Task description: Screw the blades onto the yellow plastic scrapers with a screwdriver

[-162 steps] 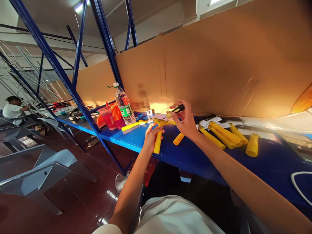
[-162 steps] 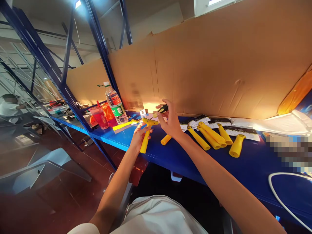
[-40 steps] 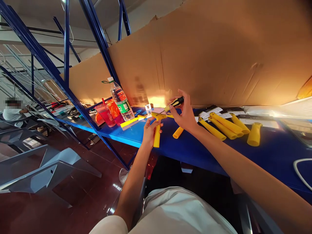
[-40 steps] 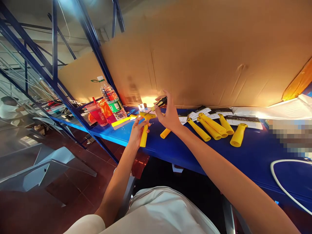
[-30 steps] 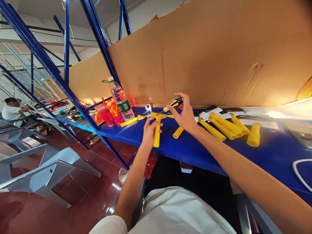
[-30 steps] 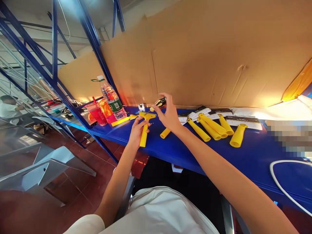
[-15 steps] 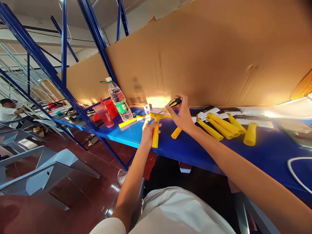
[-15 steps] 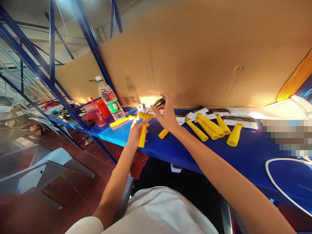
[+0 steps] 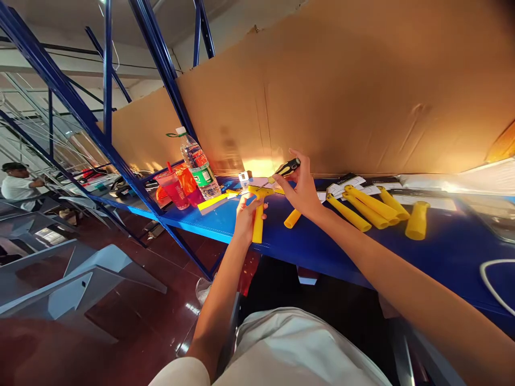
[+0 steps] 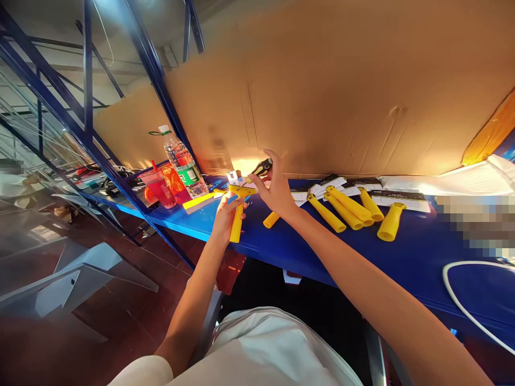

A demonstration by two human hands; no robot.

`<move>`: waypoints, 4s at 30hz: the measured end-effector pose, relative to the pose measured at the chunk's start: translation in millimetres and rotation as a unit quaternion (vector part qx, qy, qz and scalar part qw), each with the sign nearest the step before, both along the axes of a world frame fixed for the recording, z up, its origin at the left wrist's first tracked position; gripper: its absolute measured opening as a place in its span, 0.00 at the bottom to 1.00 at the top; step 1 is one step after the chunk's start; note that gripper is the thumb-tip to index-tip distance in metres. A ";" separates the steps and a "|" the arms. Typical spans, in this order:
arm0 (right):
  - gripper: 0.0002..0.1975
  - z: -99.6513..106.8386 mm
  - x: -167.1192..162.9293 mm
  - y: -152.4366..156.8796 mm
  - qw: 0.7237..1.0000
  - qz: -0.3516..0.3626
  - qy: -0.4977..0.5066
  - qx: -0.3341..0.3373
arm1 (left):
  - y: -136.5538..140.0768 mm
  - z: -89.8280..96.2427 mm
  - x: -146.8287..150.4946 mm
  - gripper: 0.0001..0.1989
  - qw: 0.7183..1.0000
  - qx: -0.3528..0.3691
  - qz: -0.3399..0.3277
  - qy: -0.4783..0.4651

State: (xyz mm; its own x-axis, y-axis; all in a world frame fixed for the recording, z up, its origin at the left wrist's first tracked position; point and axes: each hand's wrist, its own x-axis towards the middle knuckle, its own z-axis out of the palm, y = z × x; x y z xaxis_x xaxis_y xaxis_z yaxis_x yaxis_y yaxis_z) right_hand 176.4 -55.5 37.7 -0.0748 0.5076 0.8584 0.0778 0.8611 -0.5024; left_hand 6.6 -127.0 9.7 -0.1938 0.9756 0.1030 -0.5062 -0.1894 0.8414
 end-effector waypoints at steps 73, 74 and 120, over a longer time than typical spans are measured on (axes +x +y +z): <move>0.32 -0.8 -2.1 -4.3 0.990 0.140 0.011 -0.015 | 0.6 -1.1 -0.7 0.28 1.000 0.002 0.008 -0.013; 0.33 -1.0 -2.4 -3.6 0.990 0.137 0.009 -0.015 | 0.7 -1.1 -0.8 0.28 1.000 0.000 0.009 -0.015; 0.39 8.6 8.5 -4.9 0.999 -0.030 -0.030 0.034 | 3.7 -4.8 -1.5 0.31 1.000 0.009 -0.020 0.019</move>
